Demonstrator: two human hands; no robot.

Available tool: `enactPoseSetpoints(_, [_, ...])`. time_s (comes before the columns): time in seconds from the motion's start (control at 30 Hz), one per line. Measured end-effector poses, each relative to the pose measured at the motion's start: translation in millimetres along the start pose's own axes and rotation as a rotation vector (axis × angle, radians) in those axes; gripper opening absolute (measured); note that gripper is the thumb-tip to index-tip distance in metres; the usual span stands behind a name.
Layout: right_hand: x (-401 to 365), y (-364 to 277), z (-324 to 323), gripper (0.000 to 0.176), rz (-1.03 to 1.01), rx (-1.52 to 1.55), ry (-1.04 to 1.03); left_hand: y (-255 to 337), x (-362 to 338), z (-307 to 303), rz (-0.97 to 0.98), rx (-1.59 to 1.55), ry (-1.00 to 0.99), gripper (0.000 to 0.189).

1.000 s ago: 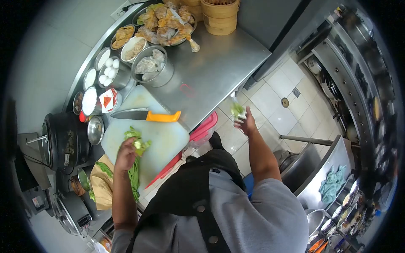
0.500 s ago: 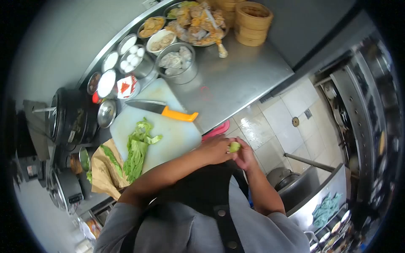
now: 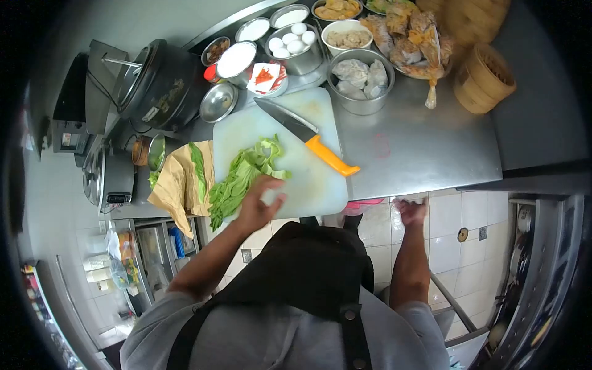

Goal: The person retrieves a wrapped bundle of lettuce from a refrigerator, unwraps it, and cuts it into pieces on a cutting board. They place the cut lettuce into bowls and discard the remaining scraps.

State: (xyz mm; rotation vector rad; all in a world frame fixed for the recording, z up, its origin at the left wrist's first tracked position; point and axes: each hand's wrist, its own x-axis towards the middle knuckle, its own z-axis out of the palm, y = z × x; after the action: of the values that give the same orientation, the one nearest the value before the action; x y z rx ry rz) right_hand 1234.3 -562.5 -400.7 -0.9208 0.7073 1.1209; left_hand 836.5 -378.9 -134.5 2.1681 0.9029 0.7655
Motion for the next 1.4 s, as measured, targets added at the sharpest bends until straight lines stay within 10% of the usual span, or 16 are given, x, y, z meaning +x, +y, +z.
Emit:
enactPoseSetpoints(0.07, [9, 35, -25, 0.071, 0.010, -0.857, -0.075, -16, -1, -41, 0.053, 0.259, 0.175, 0.055])
enactPoseSetpoints(0.13, [-28, 48, -9, 0.051, 0.314, -1.282, -0.360, -29, -4, -73, -0.013, 0.322, 0.225, 0.062])
enactPoseSetpoints(0.2, [-157, 75, 91, 0.027, 0.115, -1.486, -0.394, -45, -15, -88, -0.112, 0.388, 0.270, 0.069])
enactPoseSetpoints(0.37, [-238, 115, 220, 0.025, -1.530, -1.649, -0.736, -88, -18, -89, -0.139, 0.246, 0.203, 0.065])
enactPoseSetpoints(0.43, [-224, 131, 259, 0.038, -1.721, -1.902, -0.673, -90, -20, -86, -0.174, 0.235, 0.187, 0.062])
enactPoseSetpoints(0.73, [-198, 159, 296, 0.035, -1.055, -2.159, -0.511, -102, -31, -91, -0.123, 0.042, 0.366, 0.040])
enactPoseSetpoints(1.4, [-357, 223, 258, 0.023, -0.963, -2.518, -0.598, -104, -6, -87, 0.022, 0.188, 0.198, 0.025])
